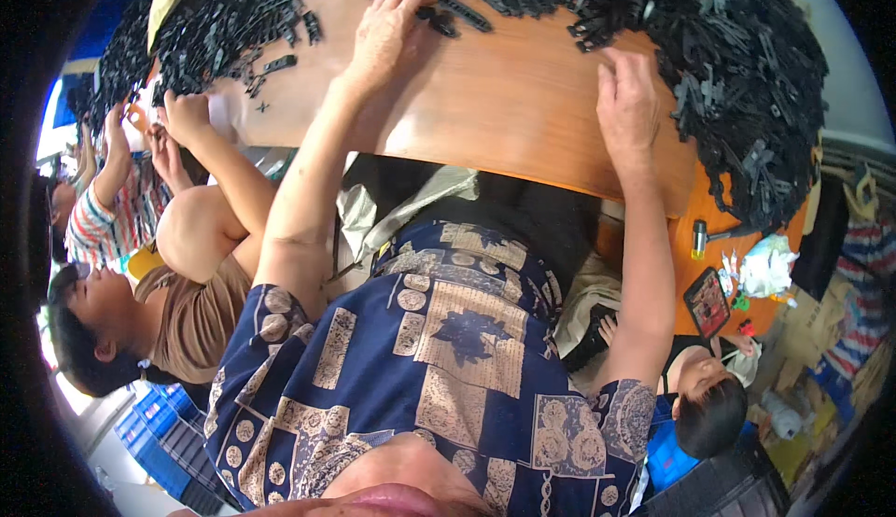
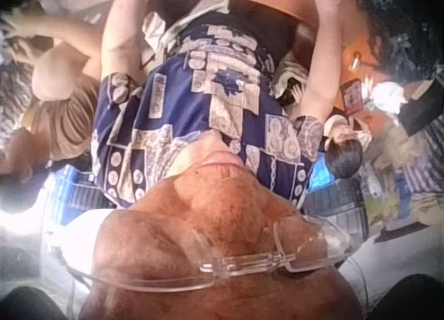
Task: The person assembles plastic components by hand, stacks the assembled pieces on the table, deposits them into a sack under the desk, and assembles more plastic components by hand.
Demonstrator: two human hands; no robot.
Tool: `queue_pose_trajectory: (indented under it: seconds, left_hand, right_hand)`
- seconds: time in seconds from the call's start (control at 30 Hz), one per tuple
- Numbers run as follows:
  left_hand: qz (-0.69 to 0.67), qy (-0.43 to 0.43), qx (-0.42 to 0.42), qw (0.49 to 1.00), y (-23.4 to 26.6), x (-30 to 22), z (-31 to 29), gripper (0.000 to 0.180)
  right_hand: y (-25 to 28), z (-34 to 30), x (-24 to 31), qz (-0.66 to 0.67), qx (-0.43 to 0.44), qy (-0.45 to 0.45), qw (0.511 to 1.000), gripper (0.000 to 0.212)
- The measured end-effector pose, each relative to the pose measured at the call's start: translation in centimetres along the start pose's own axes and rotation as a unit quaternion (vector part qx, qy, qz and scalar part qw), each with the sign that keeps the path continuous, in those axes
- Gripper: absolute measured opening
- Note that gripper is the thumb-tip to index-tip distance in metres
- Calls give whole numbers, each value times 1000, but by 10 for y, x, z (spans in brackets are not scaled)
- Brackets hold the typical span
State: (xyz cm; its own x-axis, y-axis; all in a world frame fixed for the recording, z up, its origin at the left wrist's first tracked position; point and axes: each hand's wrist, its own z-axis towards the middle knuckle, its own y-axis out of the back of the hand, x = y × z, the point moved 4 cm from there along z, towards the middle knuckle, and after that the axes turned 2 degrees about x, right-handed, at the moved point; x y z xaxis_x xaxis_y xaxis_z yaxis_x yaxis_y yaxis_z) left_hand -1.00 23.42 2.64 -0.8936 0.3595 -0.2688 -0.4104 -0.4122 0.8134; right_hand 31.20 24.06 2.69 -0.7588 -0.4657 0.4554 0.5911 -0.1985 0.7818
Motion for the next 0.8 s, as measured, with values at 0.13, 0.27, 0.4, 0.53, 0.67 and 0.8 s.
queue_pose_trajectory:
  seconds: [0.13, 0.27, 0.4, 0.53, 0.67, 0.8]
  left_hand:
    - [-2, -15, 52, 999, -7, -3, -1, 19]
    - [-38, -19, 58, 997, -10, -33, -23, 15]
    - [-52, -50, 61, 996, -5, -59, -34, 17]
    - [-48, -22, 20, 998, -2, -49, -18, 22]
    - [32, -52, 51, 997, -22, -24, 15, 28]
    - [45, -50, 103, 992, -27, -19, 11, 24]
  right_hand:
    - [11, 17, -27, -44, 35, -10, 998, 25]
    - [5, 35, -20, -70, 85, 109, 988, 27]
    - [-8, 45, -27, -138, 132, 149, 970, 22]
    - [-10, 45, -26, -148, 146, 157, 966, 15]
    - [-3, 32, -5, -115, 127, 160, 972, 15]
    - [1, 16, -3, -72, 122, 118, 983, 16]
